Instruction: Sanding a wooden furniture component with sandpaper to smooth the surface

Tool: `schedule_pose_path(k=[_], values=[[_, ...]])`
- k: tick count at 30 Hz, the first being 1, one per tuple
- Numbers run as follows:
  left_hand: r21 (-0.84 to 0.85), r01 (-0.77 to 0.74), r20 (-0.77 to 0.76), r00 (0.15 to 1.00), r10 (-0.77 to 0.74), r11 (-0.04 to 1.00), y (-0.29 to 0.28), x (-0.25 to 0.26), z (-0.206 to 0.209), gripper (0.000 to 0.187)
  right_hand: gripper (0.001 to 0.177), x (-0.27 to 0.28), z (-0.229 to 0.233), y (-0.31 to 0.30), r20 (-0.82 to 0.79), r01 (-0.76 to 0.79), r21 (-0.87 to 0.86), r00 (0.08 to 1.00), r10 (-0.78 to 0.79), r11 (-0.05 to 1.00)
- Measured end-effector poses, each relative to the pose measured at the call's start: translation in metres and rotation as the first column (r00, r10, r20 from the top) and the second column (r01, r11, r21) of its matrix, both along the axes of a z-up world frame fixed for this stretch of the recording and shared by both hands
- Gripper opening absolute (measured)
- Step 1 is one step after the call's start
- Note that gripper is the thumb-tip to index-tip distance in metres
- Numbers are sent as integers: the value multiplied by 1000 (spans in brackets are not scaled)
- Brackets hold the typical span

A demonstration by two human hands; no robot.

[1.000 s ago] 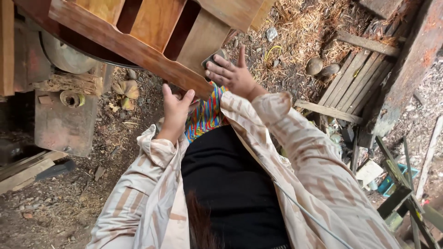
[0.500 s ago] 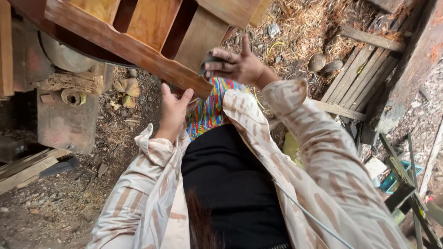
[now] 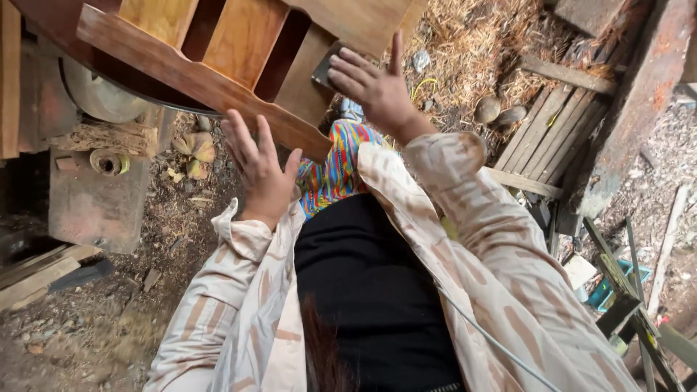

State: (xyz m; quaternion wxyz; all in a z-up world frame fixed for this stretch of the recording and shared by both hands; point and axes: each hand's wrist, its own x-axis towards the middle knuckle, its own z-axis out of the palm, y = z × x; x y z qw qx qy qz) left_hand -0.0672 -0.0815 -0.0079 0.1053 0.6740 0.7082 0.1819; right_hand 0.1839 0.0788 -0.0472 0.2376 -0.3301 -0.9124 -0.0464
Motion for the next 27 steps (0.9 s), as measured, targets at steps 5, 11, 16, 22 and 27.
schedule_pose_path(k=[5, 11, 16, 22, 27], values=[[26, 110, -211, 972, -102, 994, 4, -3, 2, 84, 36, -17, 11, -38, 28, -67, -78, 997, 69, 995], [61, 145, -216, 968, -129, 988, 2, -7, -15, 90, 28, -24, 4, -15, 21, 89, -177, 996, -86, 980], [53, 97, -187, 979, -85, 994, 0, -3, -26, 90, 38, -43, -7, -50, 22, -109, -149, 993, 114, 983], [-96, 83, -79, 993, -91, 992, 3, 2, -26, 91, 17, -38, -2, -1, 49, 22, -24, 999, -20, 999], [-79, 66, -98, 993, -73, 995, 3, 6, -33, 91, 23, -44, -31, -42, 67, -92, -18, 993, 94, 996]])
